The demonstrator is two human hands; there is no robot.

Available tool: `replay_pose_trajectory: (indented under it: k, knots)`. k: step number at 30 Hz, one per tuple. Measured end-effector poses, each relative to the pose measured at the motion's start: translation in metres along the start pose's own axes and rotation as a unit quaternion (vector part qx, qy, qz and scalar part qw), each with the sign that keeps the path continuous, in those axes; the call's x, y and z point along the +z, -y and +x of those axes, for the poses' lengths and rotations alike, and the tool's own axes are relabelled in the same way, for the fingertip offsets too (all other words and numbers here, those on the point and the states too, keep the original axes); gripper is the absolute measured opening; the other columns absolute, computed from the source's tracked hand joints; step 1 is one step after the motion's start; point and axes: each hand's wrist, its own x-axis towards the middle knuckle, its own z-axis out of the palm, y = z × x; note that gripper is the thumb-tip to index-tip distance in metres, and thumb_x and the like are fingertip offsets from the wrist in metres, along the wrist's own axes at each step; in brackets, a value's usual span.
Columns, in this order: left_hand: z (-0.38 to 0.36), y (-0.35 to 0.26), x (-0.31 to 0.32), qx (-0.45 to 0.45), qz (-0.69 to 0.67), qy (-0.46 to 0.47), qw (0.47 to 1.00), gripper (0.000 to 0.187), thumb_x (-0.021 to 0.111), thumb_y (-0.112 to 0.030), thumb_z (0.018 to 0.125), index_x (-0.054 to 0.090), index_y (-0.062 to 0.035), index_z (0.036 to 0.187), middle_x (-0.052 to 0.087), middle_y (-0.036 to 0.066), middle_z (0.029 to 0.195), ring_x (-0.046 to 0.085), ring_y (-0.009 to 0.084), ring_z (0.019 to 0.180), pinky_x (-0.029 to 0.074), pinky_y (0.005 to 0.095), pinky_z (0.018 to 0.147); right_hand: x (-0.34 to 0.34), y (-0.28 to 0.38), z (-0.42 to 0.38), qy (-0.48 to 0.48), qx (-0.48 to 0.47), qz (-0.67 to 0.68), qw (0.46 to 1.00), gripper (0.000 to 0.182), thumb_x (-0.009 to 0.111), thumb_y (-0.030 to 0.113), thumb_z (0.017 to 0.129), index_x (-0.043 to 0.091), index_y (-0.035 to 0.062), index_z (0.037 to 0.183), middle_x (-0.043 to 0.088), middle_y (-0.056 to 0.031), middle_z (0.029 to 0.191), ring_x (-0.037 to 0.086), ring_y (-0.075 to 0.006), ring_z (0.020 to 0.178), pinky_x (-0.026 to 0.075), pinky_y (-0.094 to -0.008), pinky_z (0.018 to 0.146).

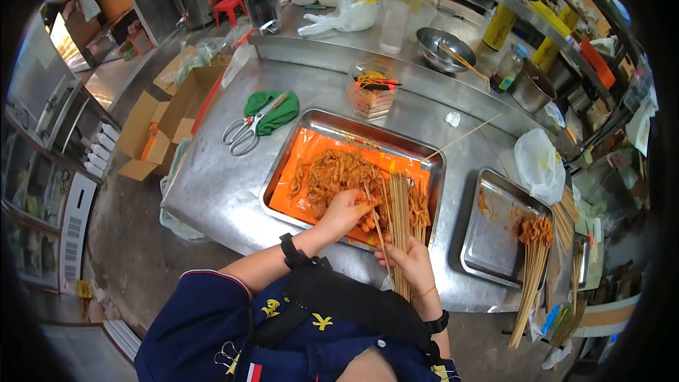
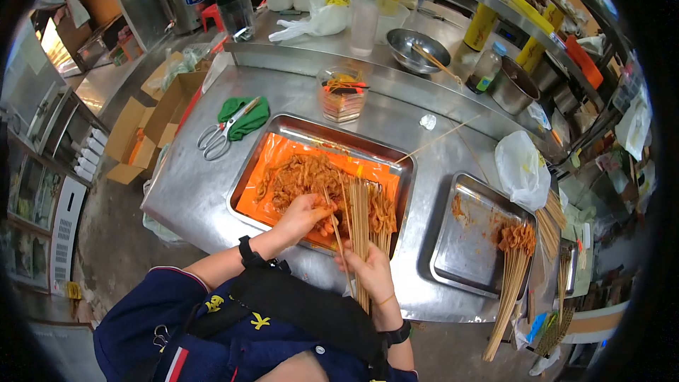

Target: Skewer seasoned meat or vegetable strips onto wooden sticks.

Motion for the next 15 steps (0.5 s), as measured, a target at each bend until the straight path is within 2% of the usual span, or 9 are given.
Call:
replay_pose_trajectory:
  k: [8, 11, 15]
  knots:
    - [0.003, -0.001, 0.002, -0.008, -0.021, -0.005, 1.000, 0.018, 0.056, -0.017, 0.086, 0.055, -0.0006, 0.093, 0.061, 0.005, 0.072, 0.055, 0.0091, 0.057, 0.045, 0.0215, 0.050, 0.000, 0.003, -0.002, 0.006, 0.031, -0.001, 1.000, 0.015, 0.054, 0.008, 0.084, 0.049, -0.0011, 0.095, 0.059, -0.0106, 0.082, 0.060, -0.0146, 0.065, 0.051, -0.0257, 0.058]
    - [0.009, -0.005, -0.003, -0.005, -0.058, -0.047, 0.997, 0.017, 0.055, -0.016, 0.087, 0.054, -0.0014, 0.096, 0.062, 0.006, 0.075, 0.054, 0.0088, 0.057, 0.044, 0.0207, 0.049, 0.001, 0.002, -0.002, 0.009, 0.035, -0.010, 0.999, 0.015, 0.054, 0.008, 0.084, 0.049, -0.0010, 0.094, 0.059, -0.0101, 0.080, 0.059, -0.0138, 0.062, 0.050, -0.0249, 0.056]
    - [0.015, -0.009, -0.005, 0.049, -0.054, -0.091, 0.993, 0.016, 0.051, -0.015, 0.089, 0.055, -0.0027, 0.098, 0.063, 0.006, 0.075, 0.054, 0.0078, 0.055, 0.043, 0.0199, 0.049, 0.004, 0.004, -0.004, 0.002, 0.039, -0.021, 0.999, 0.015, 0.054, 0.007, 0.083, 0.049, -0.0008, 0.094, 0.059, -0.0097, 0.080, 0.059, -0.0132, 0.061, 0.050, -0.0245, 0.055]
